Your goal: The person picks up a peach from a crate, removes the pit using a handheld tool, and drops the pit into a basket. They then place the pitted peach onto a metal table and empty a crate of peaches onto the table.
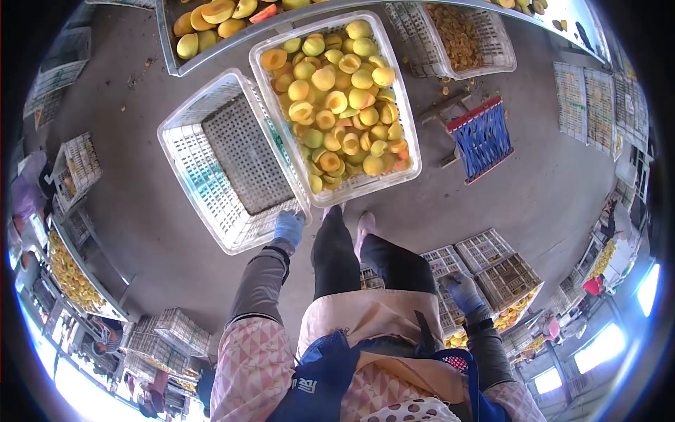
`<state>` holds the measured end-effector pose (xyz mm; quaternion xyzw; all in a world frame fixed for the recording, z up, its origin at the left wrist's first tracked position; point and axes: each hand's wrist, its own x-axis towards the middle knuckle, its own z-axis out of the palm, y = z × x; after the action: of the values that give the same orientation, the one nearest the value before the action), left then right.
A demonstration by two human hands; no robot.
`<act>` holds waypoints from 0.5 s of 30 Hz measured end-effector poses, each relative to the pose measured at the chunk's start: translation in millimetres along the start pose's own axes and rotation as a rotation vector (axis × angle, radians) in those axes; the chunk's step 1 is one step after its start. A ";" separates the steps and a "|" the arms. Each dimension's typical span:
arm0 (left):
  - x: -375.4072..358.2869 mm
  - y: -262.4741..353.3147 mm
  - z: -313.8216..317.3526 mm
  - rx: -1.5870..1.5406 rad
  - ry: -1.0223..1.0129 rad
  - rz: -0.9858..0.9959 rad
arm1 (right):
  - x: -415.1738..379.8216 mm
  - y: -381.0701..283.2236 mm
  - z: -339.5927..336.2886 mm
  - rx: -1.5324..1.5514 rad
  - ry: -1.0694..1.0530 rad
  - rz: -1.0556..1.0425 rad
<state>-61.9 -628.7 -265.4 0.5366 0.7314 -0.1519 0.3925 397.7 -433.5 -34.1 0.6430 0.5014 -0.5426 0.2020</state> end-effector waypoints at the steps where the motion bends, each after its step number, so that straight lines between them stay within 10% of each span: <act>1: 4.7 9.2 -4.1 -0.028 -0.031 -0.019 | 2.0 0.8 -6.3 0.004 -0.002 0.012; 10: -2.4 9.1 31.4 0.158 -0.218 -0.032 | 14.7 -39.6 -116.4 -0.052 0.161 -0.092; 15: -13.7 69.7 -74.6 -0.188 -0.245 -0.351 | 63.5 -22.3 -210.2 -0.185 0.148 -0.370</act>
<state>-27.9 -563.4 -193.3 0.3399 0.7711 -0.2131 0.4944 476.7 -228.3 -15.7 0.5568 0.6721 -0.4734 0.1196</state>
